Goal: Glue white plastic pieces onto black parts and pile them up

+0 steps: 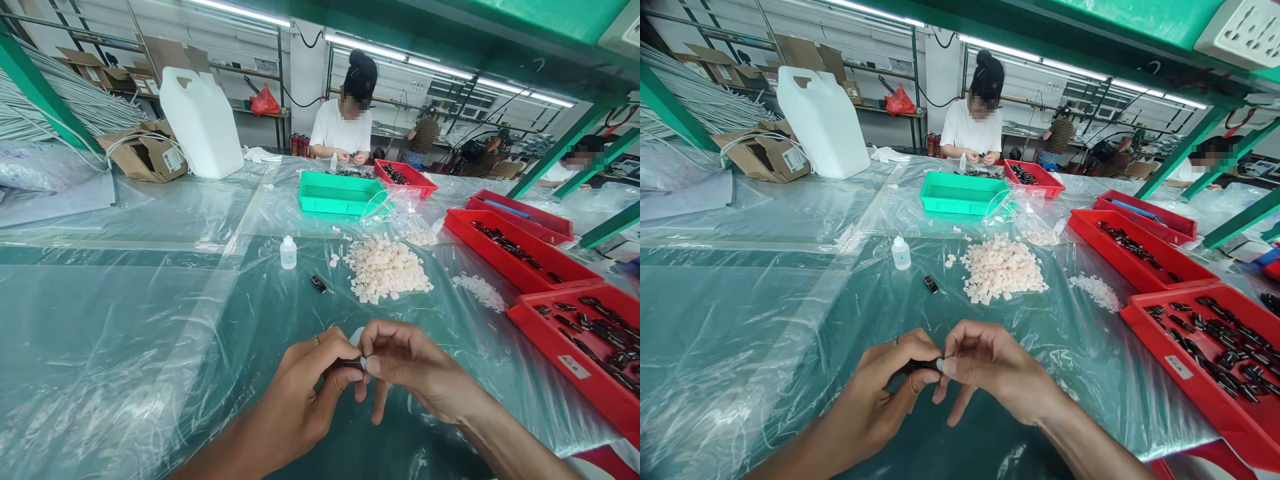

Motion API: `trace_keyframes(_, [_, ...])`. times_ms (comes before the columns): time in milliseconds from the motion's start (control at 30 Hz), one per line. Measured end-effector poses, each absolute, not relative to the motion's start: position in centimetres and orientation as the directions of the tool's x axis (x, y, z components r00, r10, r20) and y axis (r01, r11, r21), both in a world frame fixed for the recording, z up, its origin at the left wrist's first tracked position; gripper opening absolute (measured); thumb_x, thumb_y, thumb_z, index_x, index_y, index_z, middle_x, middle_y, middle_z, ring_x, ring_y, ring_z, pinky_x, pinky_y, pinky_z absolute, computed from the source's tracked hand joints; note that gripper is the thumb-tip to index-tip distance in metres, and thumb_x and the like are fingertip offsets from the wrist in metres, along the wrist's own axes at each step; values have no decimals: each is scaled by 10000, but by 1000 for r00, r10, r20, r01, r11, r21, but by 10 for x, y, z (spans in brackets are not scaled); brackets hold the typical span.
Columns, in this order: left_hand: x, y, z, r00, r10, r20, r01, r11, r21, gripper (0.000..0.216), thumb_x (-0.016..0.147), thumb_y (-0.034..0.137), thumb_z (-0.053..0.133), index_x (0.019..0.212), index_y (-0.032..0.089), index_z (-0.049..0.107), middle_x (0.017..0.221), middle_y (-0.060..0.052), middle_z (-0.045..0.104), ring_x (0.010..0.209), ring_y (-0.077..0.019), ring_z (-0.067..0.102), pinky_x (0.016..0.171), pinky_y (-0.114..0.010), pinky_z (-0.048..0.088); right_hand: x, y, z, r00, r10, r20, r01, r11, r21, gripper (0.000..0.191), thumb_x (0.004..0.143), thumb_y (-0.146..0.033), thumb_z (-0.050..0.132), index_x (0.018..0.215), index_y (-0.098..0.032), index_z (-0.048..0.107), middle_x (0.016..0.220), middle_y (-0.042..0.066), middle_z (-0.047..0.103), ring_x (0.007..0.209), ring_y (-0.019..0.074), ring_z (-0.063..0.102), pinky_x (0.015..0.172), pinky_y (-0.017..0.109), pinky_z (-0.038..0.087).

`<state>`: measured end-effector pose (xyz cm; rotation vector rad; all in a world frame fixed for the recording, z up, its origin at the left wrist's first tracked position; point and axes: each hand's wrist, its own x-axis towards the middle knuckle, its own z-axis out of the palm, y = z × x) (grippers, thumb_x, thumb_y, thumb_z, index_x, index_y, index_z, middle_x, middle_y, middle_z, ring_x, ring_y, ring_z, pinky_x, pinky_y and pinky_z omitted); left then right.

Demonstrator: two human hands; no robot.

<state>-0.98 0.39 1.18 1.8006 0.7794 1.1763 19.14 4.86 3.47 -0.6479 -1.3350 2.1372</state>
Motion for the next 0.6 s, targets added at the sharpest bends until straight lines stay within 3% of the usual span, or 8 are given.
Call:
trace_keyframes(300, [-12,5,15,358,832,424,133,-495,859,214,1058,101,476,965,263,582,775,38,594,649,-124,519,611,-236,385,189,50,37,-734,670,-108,-165,-331,-929,254,914,-326,799,934,-133,635,795,28,694,769,153,750,607,233,651])
trace_keyframes(467, [-9,4,17,419,783,460,128,-552,824,227,1066,130,461,1037,307,599,802,32,572,643,-134,540,591,-232,403,192,54,32,-789,595,-154,-76,-343,-936,470,755,-484,886,881,-169,562,729,13,677,633,167,721,508,263,614])
trace_keyframes(533, [-9,5,14,445,783,435,159,-547,822,206,1071,168,476,1053,323,611,805,35,601,574,-120,543,541,-214,418,199,55,32,-783,605,-146,-35,-277,-960,530,728,-570,868,891,-183,545,709,5,654,619,179,704,495,287,602])
trace_keyframes(600, [-7,7,7,441,794,419,217,-548,808,159,1058,209,533,1057,343,619,819,43,639,523,-107,553,502,-196,434,207,51,36,-725,683,-95,9,-129,-992,463,788,-538,828,949,-183,576,766,12,647,686,175,694,549,282,595])
